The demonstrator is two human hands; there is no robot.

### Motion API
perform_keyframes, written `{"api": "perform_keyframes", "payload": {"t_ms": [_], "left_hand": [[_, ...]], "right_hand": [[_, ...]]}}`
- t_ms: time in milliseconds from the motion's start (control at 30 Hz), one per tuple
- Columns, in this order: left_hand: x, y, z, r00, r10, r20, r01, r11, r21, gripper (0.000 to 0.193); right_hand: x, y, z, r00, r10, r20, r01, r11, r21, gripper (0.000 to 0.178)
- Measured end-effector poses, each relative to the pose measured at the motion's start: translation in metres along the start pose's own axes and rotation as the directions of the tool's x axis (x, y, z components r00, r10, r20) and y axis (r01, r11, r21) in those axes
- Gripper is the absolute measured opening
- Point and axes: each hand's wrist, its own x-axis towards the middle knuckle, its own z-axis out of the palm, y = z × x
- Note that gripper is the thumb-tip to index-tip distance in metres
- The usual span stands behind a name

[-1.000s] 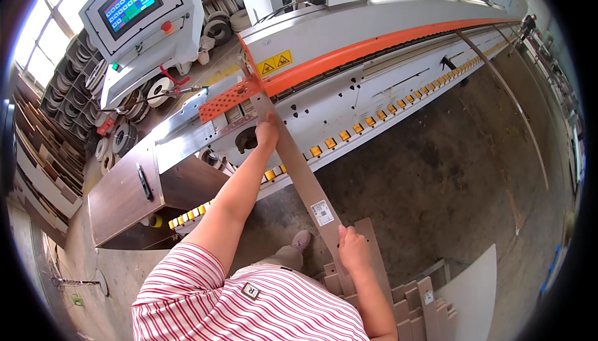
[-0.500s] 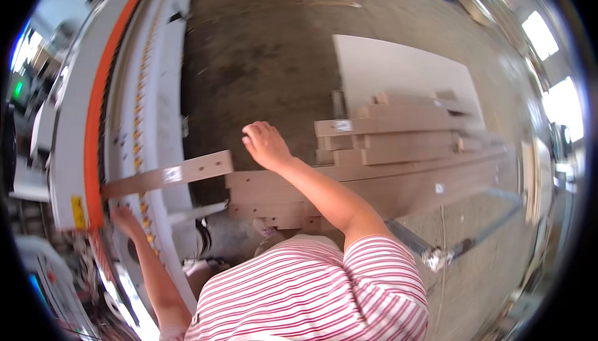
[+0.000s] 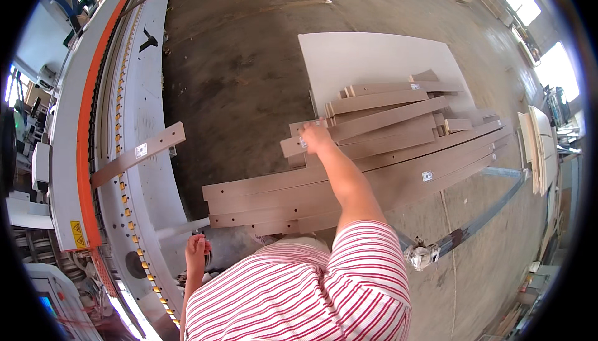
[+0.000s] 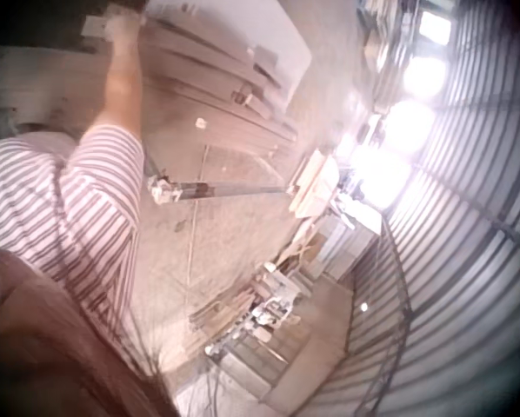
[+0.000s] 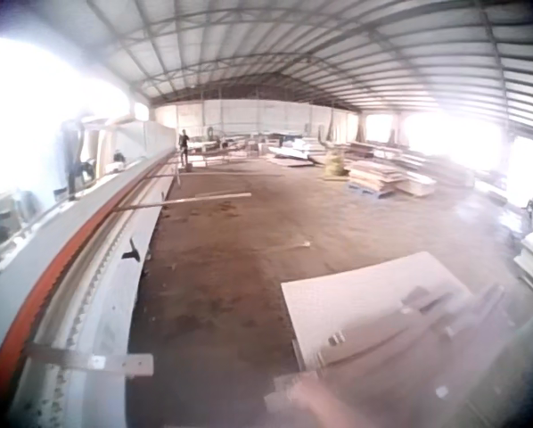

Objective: The person repeatedly picks up rectangular wooden planks from a pile on the floor and places them into a large industrial machine. They handle the planks one at a time, feeding them into the machine's processing area and then removing them to place them back onto the pile.

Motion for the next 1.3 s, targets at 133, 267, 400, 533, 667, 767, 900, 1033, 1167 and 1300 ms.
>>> {"api": "perform_keyframes", "payload": {"t_ms": [133, 267, 400, 533, 667, 767, 900, 1033, 1167, 1300], "left_hand": [[0.011, 0.014, 0.033, 0.994, 0.02, 0.109, 0.014, 0.953, -0.302, 0.038], [0.016, 0.061, 0.09, 0.993, -0.01, 0.115, 0.075, 0.812, -0.58, 0.052], [0.017, 0.064, 0.09, 0.998, -0.039, -0.056, -0.017, 0.656, -0.754, 0.045], [0.008, 0.05, 0.02, 0.937, -0.135, -0.323, -0.139, 0.704, -0.697, 0.051], [0.002, 0.027, -0.1, 0.655, -0.206, -0.727, -0.376, 0.745, -0.55, 0.062], [0.001, -0.029, -0.199, 0.432, -0.238, -0.87, -0.518, 0.724, -0.456, 0.045], [-0.002, -0.053, -0.265, 0.426, -0.378, -0.822, -0.54, 0.622, -0.567, 0.031], [0.039, -0.062, -0.267, 0.477, -0.409, -0.778, -0.315, 0.747, -0.586, 0.043], [0.062, -0.067, -0.272, 0.447, -0.424, -0.788, -0.256, 0.783, -0.566, 0.06], [0.081, -0.091, -0.3, 0.276, -0.477, -0.835, -0.073, 0.855, -0.513, 0.074]], "right_hand": [[-0.026, -0.05, -0.052, 0.981, -0.193, -0.003, 0.19, 0.96, 0.204, 0.058], [-0.054, -0.134, -0.109, 0.836, -0.441, -0.326, 0.518, 0.83, 0.207, 0.054], [-0.066, -0.208, -0.127, 0.841, -0.474, -0.26, 0.54, 0.716, 0.443, 0.068], [-0.074, -0.193, -0.103, 0.85, -0.524, 0.053, 0.437, 0.758, 0.483, 0.074], [-0.102, -0.135, -0.076, 0.866, -0.476, 0.152, 0.391, 0.835, 0.386, 0.074], [-0.111, -0.131, -0.078, 0.854, -0.498, 0.153, 0.425, 0.836, 0.348, 0.066], [-0.109, -0.18, -0.094, 0.816, -0.573, 0.075, 0.518, 0.782, 0.347, 0.065], [-0.108, -0.244, -0.109, 0.768, -0.637, -0.075, 0.607, 0.684, 0.405, 0.076], [-0.108, -0.293, -0.145, 0.752, -0.652, -0.097, 0.616, 0.641, 0.459, 0.086], [-0.101, -0.316, -0.167, 0.737, -0.672, -0.064, 0.631, 0.652, 0.42, 0.085]]}}
